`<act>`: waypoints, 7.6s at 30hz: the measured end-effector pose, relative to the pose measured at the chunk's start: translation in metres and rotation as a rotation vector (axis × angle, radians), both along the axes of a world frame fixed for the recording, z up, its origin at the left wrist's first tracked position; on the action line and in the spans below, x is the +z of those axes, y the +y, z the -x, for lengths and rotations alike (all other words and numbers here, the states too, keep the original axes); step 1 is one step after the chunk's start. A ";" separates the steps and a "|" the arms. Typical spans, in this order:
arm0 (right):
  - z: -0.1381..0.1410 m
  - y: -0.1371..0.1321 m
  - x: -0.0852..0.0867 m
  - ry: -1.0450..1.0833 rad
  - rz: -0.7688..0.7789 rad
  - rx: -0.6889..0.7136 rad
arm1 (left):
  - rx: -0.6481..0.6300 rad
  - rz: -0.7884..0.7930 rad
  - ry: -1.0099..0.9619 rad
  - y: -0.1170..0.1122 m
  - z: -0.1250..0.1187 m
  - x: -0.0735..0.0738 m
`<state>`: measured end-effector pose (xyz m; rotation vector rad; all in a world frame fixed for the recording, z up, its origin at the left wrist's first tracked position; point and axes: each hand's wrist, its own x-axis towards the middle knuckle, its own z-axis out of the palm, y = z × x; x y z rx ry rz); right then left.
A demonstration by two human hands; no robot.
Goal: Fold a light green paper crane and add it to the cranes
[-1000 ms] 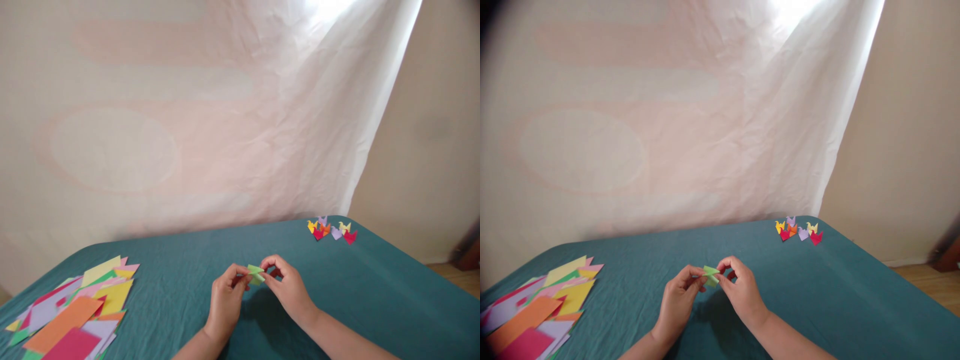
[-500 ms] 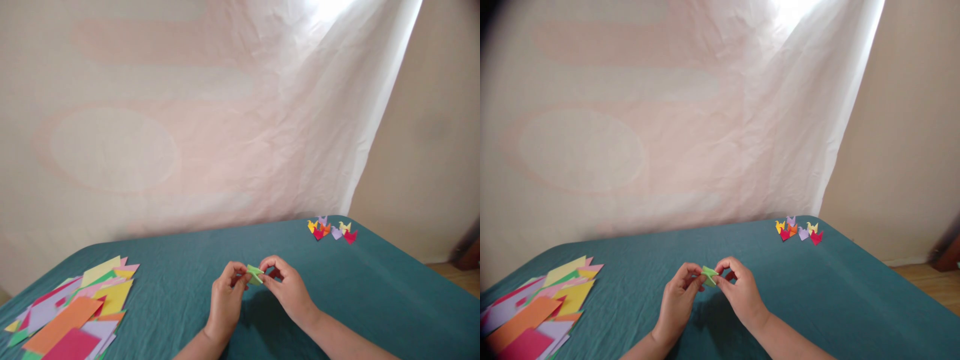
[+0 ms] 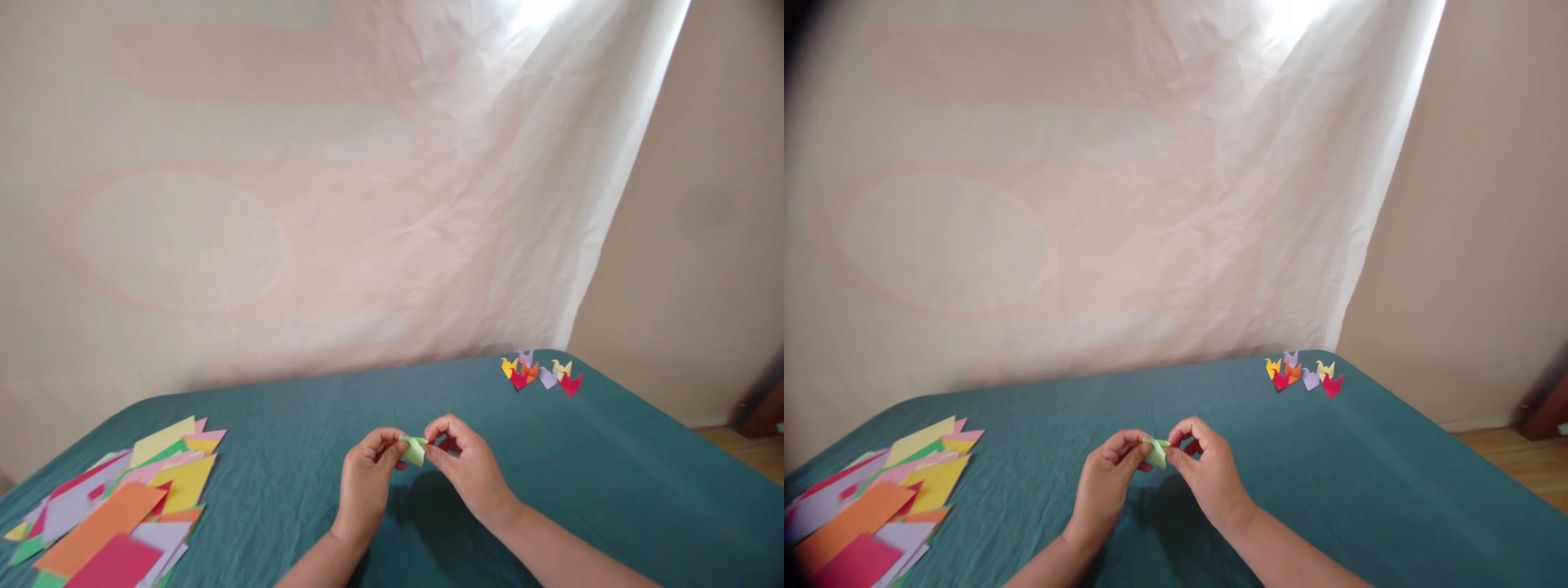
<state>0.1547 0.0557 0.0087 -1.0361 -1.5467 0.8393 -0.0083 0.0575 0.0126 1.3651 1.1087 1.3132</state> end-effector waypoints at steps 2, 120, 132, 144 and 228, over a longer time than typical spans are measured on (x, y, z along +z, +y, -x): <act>0.000 0.001 0.000 -0.004 -0.023 0.000 | -0.011 0.004 -0.003 -0.001 0.000 0.000; -0.002 -0.004 0.006 -0.412 -0.544 -0.044 | 0.025 -0.170 0.391 -0.014 0.001 0.006; -0.005 0.002 -0.005 -0.374 -0.465 -0.154 | 0.106 -0.354 0.543 -0.005 0.004 0.003; -0.004 0.003 -0.006 -0.306 -0.453 -0.102 | 0.089 -0.301 0.515 -0.007 0.003 0.005; -0.005 0.004 -0.004 -0.050 0.000 0.135 | -0.060 -0.166 0.461 -0.007 0.002 0.012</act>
